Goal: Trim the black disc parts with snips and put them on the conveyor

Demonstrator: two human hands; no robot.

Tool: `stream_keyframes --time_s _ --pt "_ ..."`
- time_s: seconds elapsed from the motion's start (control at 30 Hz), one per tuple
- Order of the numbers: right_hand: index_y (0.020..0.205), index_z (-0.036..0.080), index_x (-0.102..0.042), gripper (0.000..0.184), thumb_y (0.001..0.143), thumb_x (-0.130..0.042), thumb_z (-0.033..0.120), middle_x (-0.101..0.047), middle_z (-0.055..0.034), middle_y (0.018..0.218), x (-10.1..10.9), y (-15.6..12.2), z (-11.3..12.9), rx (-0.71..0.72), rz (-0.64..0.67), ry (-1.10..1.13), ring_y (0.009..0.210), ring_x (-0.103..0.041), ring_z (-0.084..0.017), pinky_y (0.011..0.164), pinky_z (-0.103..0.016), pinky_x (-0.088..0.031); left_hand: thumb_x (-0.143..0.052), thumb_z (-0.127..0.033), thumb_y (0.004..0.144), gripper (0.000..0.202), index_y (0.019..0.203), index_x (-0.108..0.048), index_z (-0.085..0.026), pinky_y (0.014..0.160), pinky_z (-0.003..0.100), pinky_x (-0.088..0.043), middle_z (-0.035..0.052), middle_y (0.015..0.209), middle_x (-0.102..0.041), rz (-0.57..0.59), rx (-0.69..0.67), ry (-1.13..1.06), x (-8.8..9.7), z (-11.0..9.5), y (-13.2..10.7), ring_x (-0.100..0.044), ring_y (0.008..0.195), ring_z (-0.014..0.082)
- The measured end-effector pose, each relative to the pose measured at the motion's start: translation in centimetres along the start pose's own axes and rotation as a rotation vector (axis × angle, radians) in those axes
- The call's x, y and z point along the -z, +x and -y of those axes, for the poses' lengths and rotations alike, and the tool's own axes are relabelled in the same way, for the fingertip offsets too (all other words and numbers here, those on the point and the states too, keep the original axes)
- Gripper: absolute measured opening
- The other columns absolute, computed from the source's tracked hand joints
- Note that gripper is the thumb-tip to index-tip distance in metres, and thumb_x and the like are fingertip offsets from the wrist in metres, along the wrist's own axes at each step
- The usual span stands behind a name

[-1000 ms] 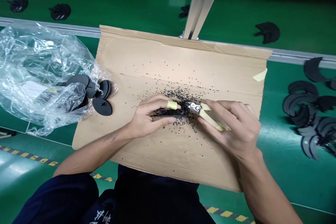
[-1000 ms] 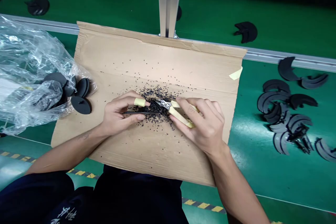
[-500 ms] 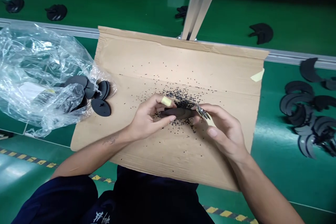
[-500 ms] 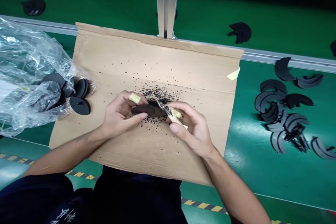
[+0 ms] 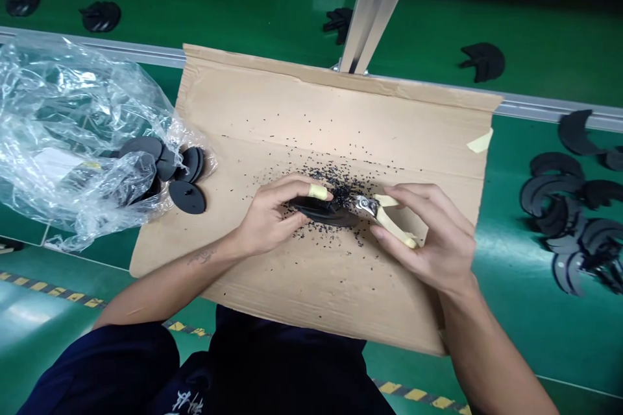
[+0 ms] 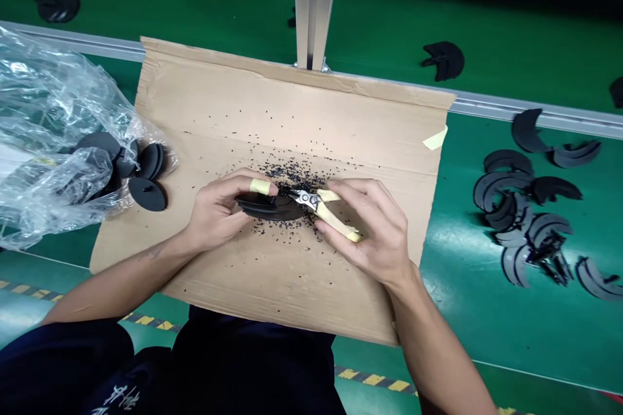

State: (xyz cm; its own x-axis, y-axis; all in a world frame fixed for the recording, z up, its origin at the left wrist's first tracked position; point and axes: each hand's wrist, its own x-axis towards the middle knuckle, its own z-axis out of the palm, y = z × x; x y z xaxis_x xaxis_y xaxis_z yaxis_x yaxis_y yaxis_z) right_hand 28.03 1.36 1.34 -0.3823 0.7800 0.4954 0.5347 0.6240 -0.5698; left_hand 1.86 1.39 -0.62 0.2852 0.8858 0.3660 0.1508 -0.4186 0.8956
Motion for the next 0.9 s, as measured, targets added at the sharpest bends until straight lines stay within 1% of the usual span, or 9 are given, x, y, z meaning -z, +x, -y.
stream_keyframes --time_s 0.07,0.17,0.3,0.37,0.53,0.77,0.9 --pt "0.136 0.025 -0.062 0.056 0.084 -0.081 0.024 -0.075 -0.0096 0.11 -0.01 -0.02 -0.25 0.047 0.036 -0.053 0.095 -0.072 -0.024 0.077 -0.04 -0.061 -0.065 -0.003 0.088 0.027 0.109 -0.074 -0.018 0.091 0.029 -0.061 0.0071 0.107 -0.076 0.013 0.035 -0.022 -0.01 -0.16 -0.04 -0.072 0.103 0.0147" --pt "0.137 0.024 -0.06 0.056 0.086 -0.081 0.025 -0.075 -0.0101 0.11 -0.02 0.02 -0.18 0.102 0.072 -0.087 0.091 -0.072 -0.023 0.074 -0.038 -0.06 -0.066 -0.004 0.088 0.026 0.108 -0.074 -0.019 0.092 0.03 -0.061 0.007 0.107 -0.077 0.028 0.047 -0.04 -0.03 -0.25 -0.15 -0.073 0.104 0.0161" --pt "0.136 0.022 -0.06 0.055 0.085 -0.081 0.023 -0.076 -0.0118 0.112 0.07 0.12 -0.01 0.139 0.065 -0.101 0.091 -0.073 -0.023 0.072 -0.037 -0.059 -0.066 -0.002 0.087 0.028 0.108 -0.074 -0.019 0.092 0.031 -0.061 0.0067 0.107 -0.077 0.041 0.041 -0.055 -0.07 -0.17 -0.24 -0.073 0.106 0.0163" --pt "0.136 0.022 -0.06 0.056 0.085 -0.082 0.022 -0.076 -0.0119 0.111 0.19 0.12 0.0 0.148 0.051 -0.111 0.091 -0.073 -0.023 0.072 -0.036 -0.059 -0.065 -0.001 0.087 0.029 0.108 -0.074 -0.018 0.093 0.031 -0.061 0.007 0.107 -0.077 0.045 0.037 -0.062 -0.1 -0.13 -0.2 -0.073 0.106 0.0165" --pt "0.139 0.026 -0.06 0.059 0.085 -0.082 0.024 -0.077 -0.0097 0.111 0.5 0.11 0.07 0.15 0.064 -0.139 0.088 -0.073 -0.022 0.07 -0.036 -0.059 -0.067 0.0 0.086 0.028 0.107 -0.074 -0.018 0.092 0.03 -0.061 0.0067 0.105 -0.077 0.071 0.01 -0.093 -0.15 -0.17 -0.05 -0.073 0.105 0.0159" --pt "0.142 0.025 -0.059 0.059 0.087 -0.08 0.024 -0.077 -0.0104 0.11 0.39 0.01 0.06 0.182 0.065 -0.134 0.088 -0.074 -0.022 0.068 -0.035 -0.059 -0.067 -0.002 0.087 0.027 0.108 -0.073 -0.018 0.09 0.029 -0.062 0.0074 0.105 -0.077 0.087 0.005 -0.088 -0.14 -0.26 -0.06 -0.074 0.103 0.0156" --pt "0.141 0.027 -0.061 0.056 0.088 -0.079 0.025 -0.078 -0.0089 0.109 0.41 -0.2 0.07 0.168 0.06 -0.171 0.082 -0.073 -0.021 0.064 -0.034 -0.057 -0.068 -0.003 0.088 0.025 0.108 -0.074 -0.018 0.089 0.03 -0.063 0.0076 0.105 -0.077 0.077 -0.01 -0.085 -0.2 -0.1 -0.08 -0.074 0.102 0.016"
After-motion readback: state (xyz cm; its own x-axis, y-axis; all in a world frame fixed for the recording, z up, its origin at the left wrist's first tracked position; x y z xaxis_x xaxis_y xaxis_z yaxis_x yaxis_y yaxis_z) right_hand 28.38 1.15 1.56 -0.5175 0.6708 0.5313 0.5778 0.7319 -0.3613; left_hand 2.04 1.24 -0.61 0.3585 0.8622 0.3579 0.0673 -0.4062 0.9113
